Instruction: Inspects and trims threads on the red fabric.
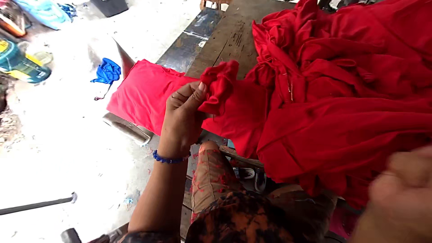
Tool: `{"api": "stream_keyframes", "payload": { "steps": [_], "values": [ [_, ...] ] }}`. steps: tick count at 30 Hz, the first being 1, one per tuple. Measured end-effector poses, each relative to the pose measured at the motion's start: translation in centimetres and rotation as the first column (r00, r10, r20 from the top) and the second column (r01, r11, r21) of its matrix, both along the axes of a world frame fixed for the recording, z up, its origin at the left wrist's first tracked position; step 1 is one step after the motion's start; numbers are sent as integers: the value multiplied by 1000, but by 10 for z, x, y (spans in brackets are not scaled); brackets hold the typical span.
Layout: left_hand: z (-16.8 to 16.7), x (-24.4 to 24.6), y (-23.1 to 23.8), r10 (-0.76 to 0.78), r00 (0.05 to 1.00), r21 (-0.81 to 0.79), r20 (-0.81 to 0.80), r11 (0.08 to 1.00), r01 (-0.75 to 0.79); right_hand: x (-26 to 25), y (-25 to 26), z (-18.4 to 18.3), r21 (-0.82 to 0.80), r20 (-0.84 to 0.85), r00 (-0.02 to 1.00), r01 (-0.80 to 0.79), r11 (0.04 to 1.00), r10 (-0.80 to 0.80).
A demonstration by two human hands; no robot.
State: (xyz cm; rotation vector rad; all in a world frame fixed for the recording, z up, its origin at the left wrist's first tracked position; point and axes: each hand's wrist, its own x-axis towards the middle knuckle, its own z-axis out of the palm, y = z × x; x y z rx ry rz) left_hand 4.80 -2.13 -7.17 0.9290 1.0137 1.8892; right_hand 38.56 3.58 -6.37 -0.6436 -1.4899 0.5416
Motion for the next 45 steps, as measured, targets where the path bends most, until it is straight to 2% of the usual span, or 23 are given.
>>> {"api": "stream_keyframes", "payload": {
  "steps": [3,5,9,11,13,15,17,20,22,24,27,29,32,34,36,38,40,42,43,45],
  "values": [
    [-7,14,-13,-8,999,3,-37,1000,8,-64,-16,-7,-44,99,943,-314,948,317],
    [-11,22,-18,-22,998,-17,-53,1000,21,-93,-23,-13,-73,110,900,-416,907,421],
    [-14,36,-21,-59,993,-59,-101,997,53,-118,-26,-21,2,302,868,-413,911,394],
    [-14,45,-22,-73,993,-50,-95,996,68,-124,-24,-27,3,286,868,-424,906,405],
    [-15,51,-28,-92,991,-11,-96,996,91,-124,-25,-32,-78,159,882,-437,896,444],
    [-17,57,-38,-82,988,52,-127,995,90,-122,-30,-35,-220,-43,893,-446,868,448],
    [-23,66,-45,23,985,121,-170,993,-2,-119,-37,-37,-330,-189,886,-463,823,423],
    [-38,88,-58,166,967,53,-194,986,-159,-119,-47,-41,-385,-302,870,-485,785,390],
    [-47,100,-63,111,989,41,-102,993,-107,-119,-54,-45,-349,-290,863,-498,793,414],
    [-51,106,-65,51,998,77,-34,996,-48,-119,-59,-52,-254,-175,867,-497,830,467],
    [-48,105,-69,92,994,75,-59,993,-88,-119,-67,-62,-181,-50,835,-547,818,547],
    [-48,101,-71,131,989,75,-69,989,-126,-118,-69,-64,-218,-67,799,-596,772,598],
    [-54,93,-76,135,971,100,-197,988,-117,-118,-70,-63,-286,-190,752,-657,697,631],
    [-57,88,-80,141,911,93,-388,989,-114,-122,-70,-57,-296,-180,785,-618,729,592],
    [-58,85,-83,165,803,80,-572,986,-146,-127,-71,-53,-319,-147,835,-548,774,531],
    [-61,84,-84,227,722,91,-654,970,-224,-130,-71,-53,-288,-119,883,-468,836,453],
    [-61,82,-83,319,704,118,-635,940,-320,-130,-68,-56,-166,-76,926,-378,911,370],
    [-58,80,-84,376,743,114,-553,918,-379,-128,-66,-62,-26,8,953,-303,953,303],
    [-56,82,-85,372,800,74,-470,920,-384,-126,-67,-65,22,54,956,-291,957,289],
    [-48,87,-83,302,941,-64,-150,947,-314,-125,-69,-71,105,159,952,-281,954,263]
  ]
}}
